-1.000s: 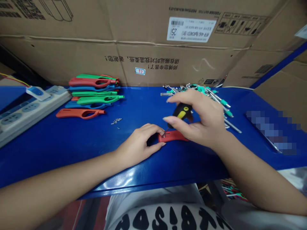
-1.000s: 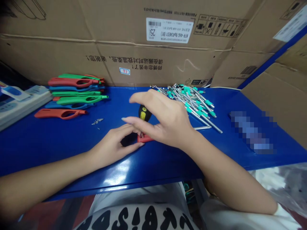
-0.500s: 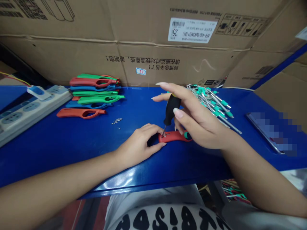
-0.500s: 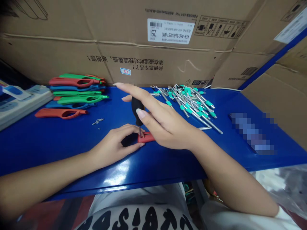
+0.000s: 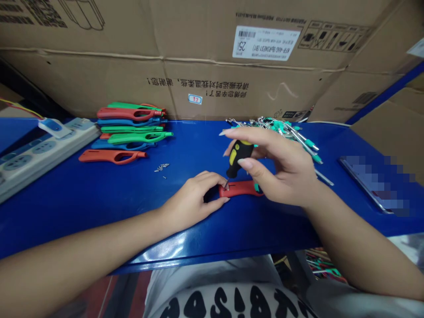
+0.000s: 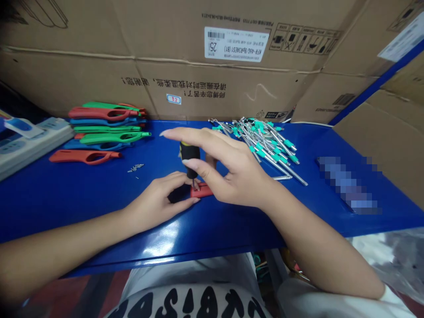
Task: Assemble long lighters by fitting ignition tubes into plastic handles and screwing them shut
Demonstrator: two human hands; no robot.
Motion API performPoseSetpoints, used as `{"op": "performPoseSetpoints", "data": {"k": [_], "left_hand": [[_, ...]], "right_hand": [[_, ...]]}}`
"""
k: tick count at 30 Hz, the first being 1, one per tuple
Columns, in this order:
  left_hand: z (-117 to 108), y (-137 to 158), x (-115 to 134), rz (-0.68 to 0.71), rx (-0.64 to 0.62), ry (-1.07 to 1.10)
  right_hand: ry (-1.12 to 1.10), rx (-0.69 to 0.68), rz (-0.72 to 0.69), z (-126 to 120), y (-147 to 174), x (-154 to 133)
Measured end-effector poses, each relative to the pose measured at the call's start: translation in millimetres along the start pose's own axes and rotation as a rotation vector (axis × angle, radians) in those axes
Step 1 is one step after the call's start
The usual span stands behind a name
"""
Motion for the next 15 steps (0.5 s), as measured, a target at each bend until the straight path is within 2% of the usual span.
{"op": "performPoseSetpoints", "data": {"k": [3, 5, 8, 10, 15], "left_hand": [[-1.1, 0.3, 1.1, 0.011, 0.017, 0.004], [-1.1, -0.1, 1.0, 0.005, 0.013, 0.007], [-0.1, -0.8, 0.2, -0.009, -0.009, 0.020], [0.7, -0.9, -0.4, -0.011, -0.020, 0.027], [0.1, -0.2, -1.1, -0.004, 0.002, 0.017]], "right_hand": [[0.175, 0.081, -0.156, -4.7, 2.2, -6.9], [0.143, 0.047, -0.192, -4.1, 1.9, -9.6], [-0.048, -0.060, -0.064, -0.2, -2.4, -6.0], [-0.091, -0.085, -0.006, 1.6, -3.7, -3.8], [0.147, 0.094, -0.165, -5.3, 1.8, -5.3]]}}
Point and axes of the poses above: each hand's wrist, its own y-axis away from the middle knuckle, its own z-axis out of the palm, x = y × z, the point moved 7 cm from there along -y, towards the middle knuckle, and after that the axes turned 8 degrees about -y, right-handed, at the moved point
